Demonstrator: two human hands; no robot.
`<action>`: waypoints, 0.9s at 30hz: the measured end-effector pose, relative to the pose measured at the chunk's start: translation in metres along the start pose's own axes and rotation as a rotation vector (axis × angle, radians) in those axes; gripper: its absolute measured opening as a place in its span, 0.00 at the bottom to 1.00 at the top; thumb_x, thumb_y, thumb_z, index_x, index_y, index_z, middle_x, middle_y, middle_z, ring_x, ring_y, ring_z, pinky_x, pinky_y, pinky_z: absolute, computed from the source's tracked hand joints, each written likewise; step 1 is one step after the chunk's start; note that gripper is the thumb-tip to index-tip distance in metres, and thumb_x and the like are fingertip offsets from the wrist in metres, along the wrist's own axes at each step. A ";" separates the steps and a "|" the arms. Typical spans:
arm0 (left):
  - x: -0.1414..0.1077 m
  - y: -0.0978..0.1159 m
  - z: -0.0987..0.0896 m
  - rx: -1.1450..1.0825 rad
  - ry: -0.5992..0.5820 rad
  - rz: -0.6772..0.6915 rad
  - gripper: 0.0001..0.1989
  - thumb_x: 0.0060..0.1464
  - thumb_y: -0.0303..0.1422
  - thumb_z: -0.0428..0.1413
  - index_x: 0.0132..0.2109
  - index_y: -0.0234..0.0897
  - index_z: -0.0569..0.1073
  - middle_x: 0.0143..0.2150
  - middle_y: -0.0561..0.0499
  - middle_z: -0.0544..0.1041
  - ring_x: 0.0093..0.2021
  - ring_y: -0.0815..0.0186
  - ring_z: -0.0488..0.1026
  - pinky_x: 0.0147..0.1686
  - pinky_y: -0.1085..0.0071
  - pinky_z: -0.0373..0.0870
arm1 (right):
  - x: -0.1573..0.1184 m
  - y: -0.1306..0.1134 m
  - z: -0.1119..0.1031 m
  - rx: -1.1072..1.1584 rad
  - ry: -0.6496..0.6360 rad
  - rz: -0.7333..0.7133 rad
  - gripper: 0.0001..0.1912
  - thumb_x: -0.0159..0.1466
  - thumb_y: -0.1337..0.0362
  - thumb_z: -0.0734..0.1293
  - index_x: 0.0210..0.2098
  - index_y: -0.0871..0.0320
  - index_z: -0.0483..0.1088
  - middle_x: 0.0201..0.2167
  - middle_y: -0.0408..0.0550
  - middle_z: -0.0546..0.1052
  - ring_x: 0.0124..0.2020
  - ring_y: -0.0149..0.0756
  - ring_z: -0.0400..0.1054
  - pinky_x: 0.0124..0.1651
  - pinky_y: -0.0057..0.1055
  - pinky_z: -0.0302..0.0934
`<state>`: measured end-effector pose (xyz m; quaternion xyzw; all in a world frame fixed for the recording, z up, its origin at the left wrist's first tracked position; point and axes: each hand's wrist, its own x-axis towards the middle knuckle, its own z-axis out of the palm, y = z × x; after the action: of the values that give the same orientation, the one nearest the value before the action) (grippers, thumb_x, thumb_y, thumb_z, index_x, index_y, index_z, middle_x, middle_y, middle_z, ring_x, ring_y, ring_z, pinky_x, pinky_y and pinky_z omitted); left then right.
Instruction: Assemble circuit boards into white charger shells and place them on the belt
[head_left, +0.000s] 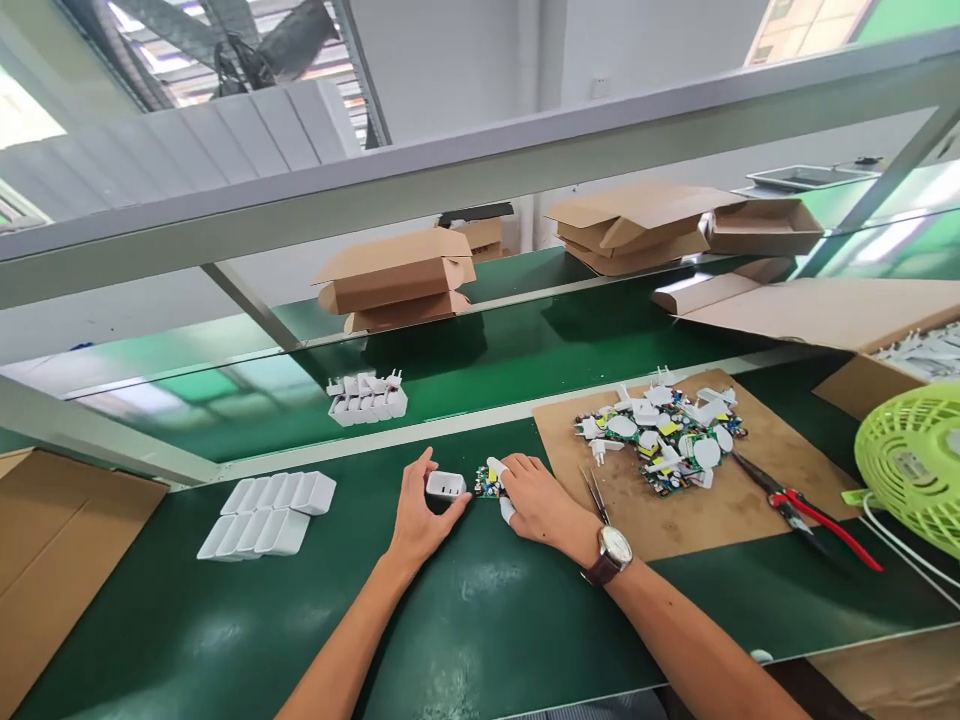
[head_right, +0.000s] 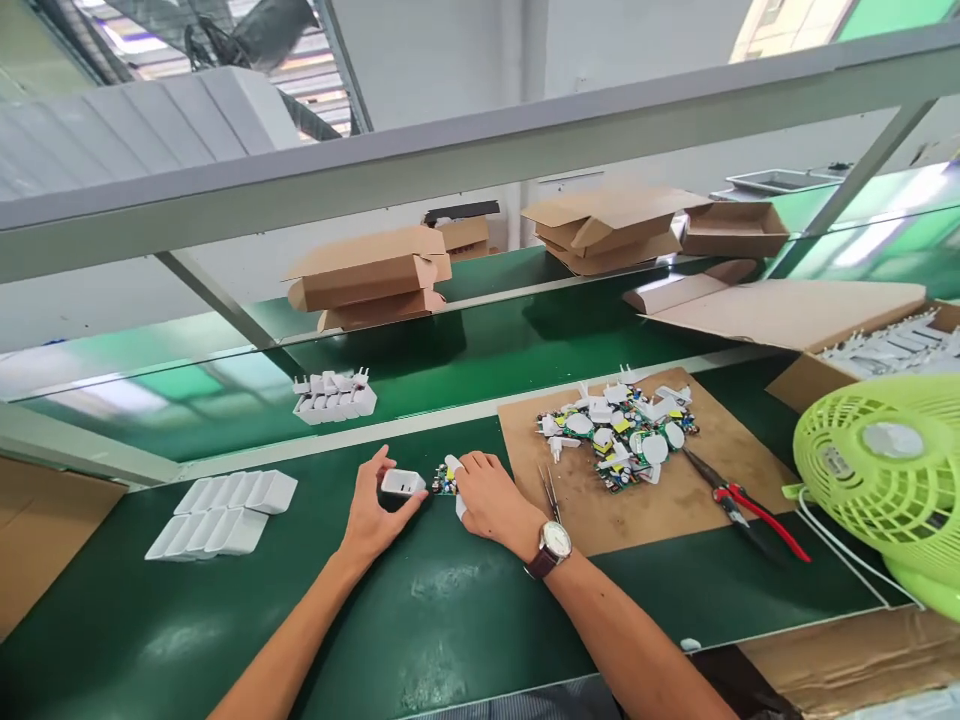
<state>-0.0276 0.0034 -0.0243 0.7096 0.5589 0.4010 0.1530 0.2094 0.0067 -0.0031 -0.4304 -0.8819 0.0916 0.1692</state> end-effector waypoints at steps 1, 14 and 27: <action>0.000 -0.001 -0.001 0.024 0.017 -0.014 0.39 0.54 0.46 0.63 0.68 0.41 0.59 0.50 0.44 0.70 0.46 0.56 0.74 0.49 0.55 0.76 | 0.000 -0.001 0.000 0.013 0.015 0.005 0.21 0.57 0.74 0.63 0.50 0.60 0.70 0.48 0.60 0.73 0.52 0.52 0.66 0.54 0.48 0.63; 0.004 -0.005 -0.010 -0.112 -0.347 -0.077 0.34 0.56 0.49 0.62 0.66 0.44 0.66 0.38 0.51 0.77 0.36 0.61 0.74 0.39 0.62 0.76 | 0.006 -0.012 -0.004 0.302 0.532 0.029 0.33 0.61 0.73 0.64 0.65 0.57 0.58 0.55 0.58 0.71 0.57 0.48 0.67 0.56 0.47 0.69; 0.000 -0.013 -0.009 -0.119 -0.156 0.156 0.25 0.64 0.40 0.57 0.66 0.46 0.65 0.63 0.43 0.71 0.64 0.54 0.69 0.65 0.51 0.67 | 0.003 -0.024 -0.008 0.114 0.497 -0.307 0.38 0.62 0.78 0.60 0.70 0.58 0.51 0.56 0.61 0.73 0.60 0.50 0.67 0.60 0.58 0.67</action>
<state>-0.0432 0.0057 -0.0277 0.7698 0.4635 0.3875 0.2060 0.1930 -0.0058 0.0126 -0.2911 -0.8617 0.0059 0.4157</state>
